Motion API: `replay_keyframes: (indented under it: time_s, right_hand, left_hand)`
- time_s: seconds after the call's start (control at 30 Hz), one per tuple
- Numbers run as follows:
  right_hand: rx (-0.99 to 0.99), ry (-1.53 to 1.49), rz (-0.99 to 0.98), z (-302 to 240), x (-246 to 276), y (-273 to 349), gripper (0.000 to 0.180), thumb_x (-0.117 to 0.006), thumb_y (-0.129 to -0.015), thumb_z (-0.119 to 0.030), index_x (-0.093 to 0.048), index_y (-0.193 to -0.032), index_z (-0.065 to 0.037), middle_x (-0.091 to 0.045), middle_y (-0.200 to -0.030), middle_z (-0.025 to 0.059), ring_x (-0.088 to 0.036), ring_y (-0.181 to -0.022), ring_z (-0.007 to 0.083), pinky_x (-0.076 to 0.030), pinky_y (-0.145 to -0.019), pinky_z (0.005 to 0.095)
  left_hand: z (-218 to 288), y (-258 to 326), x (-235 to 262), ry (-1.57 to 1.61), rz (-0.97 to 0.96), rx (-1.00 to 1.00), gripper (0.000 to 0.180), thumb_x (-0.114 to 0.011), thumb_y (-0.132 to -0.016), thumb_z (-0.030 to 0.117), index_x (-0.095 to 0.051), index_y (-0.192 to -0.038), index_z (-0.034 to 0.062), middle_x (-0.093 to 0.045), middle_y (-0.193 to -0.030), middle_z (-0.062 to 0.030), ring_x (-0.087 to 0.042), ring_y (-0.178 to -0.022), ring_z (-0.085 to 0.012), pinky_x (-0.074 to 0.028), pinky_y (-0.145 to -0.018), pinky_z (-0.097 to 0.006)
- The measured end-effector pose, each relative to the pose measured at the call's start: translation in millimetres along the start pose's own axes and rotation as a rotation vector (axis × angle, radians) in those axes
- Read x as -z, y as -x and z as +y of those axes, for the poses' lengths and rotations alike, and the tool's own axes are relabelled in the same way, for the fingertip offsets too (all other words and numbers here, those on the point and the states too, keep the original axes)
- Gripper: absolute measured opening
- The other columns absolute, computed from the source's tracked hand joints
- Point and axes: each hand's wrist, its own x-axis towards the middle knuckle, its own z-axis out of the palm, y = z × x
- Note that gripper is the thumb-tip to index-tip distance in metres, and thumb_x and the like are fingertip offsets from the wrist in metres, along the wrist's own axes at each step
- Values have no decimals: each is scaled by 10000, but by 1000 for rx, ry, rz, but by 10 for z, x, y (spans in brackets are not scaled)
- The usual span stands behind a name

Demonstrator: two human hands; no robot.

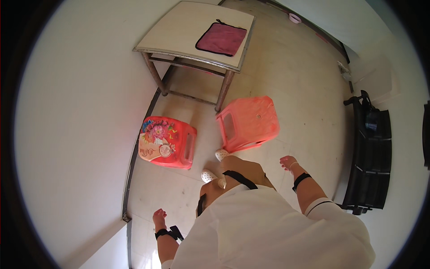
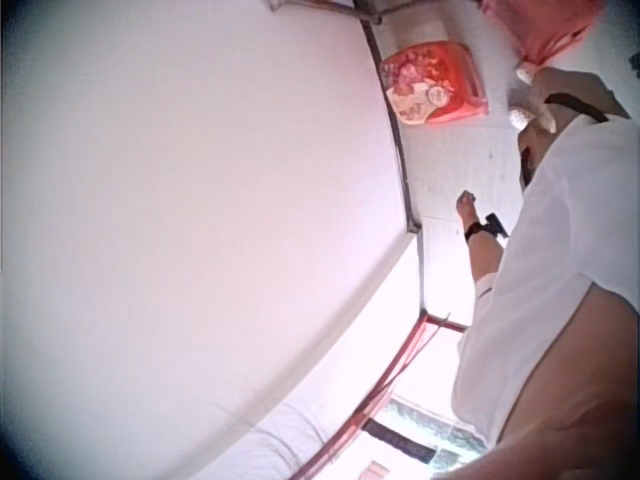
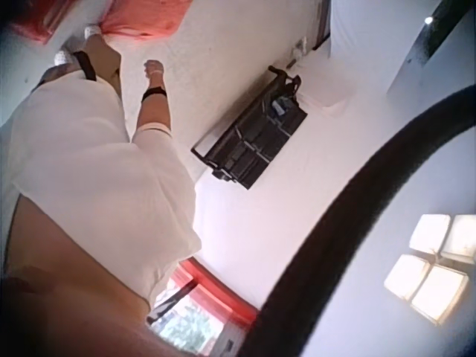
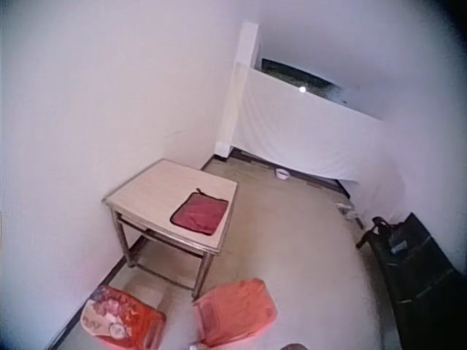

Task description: The person wipes the surface of a small white table using a maroon cloth. They move the cloth back and forth across the table top, covering the entire surface area.

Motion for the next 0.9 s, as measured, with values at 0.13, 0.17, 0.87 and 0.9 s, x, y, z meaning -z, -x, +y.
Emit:
replay_keyframes:
  time_s: [0.13, 0.17, 0.87, 0.9]
  right_hand:
    - [62, -7, -15, -308, 4, 25, 278, -581, -710, -128, -600, -976, -52, -608, -779, 78, -574, -655, 163, -467, -511, 290]
    - [77, -12, -14, -347, 16, 8, 280, -582, -707, -128, -600, -975, -48, -608, -777, 78, -574, -655, 162, -468, -509, 289]
    - [162, 100, -52, -1258, 434, -1112, 286, -596, -714, -166, -595, -981, -63, -595, -739, 67, -545, -565, 162, -455, -498, 284]
    - [139, 52, -52, -1362, 442, -1227, 281, -594, -716, -159, -594, -981, -64, -595, -749, 66, -547, -578, 162, -455, -503, 285]
  left_hand:
    - [-16, -60, -44, 54, -31, -8, 277, -522, -811, 302, -527, -1034, 138, -596, -868, 14, -553, -770, -123, -325, -697, -374]
    - [-27, -66, -68, 42, -39, 5, 275, -523, -810, 302, -527, -1031, 137, -596, -865, 14, -553, -767, -122, -325, -696, -374]
    - [522, -209, -983, 67, 1, 142, 270, -525, -802, 272, -524, -1031, 130, -598, -835, 6, -557, -732, -124, -330, -632, -351]
    - [661, -198, -1021, 73, 24, 138, 271, -526, -801, 272, -525, -1031, 129, -599, -834, 6, -557, -731, -125, -331, -628, -351]
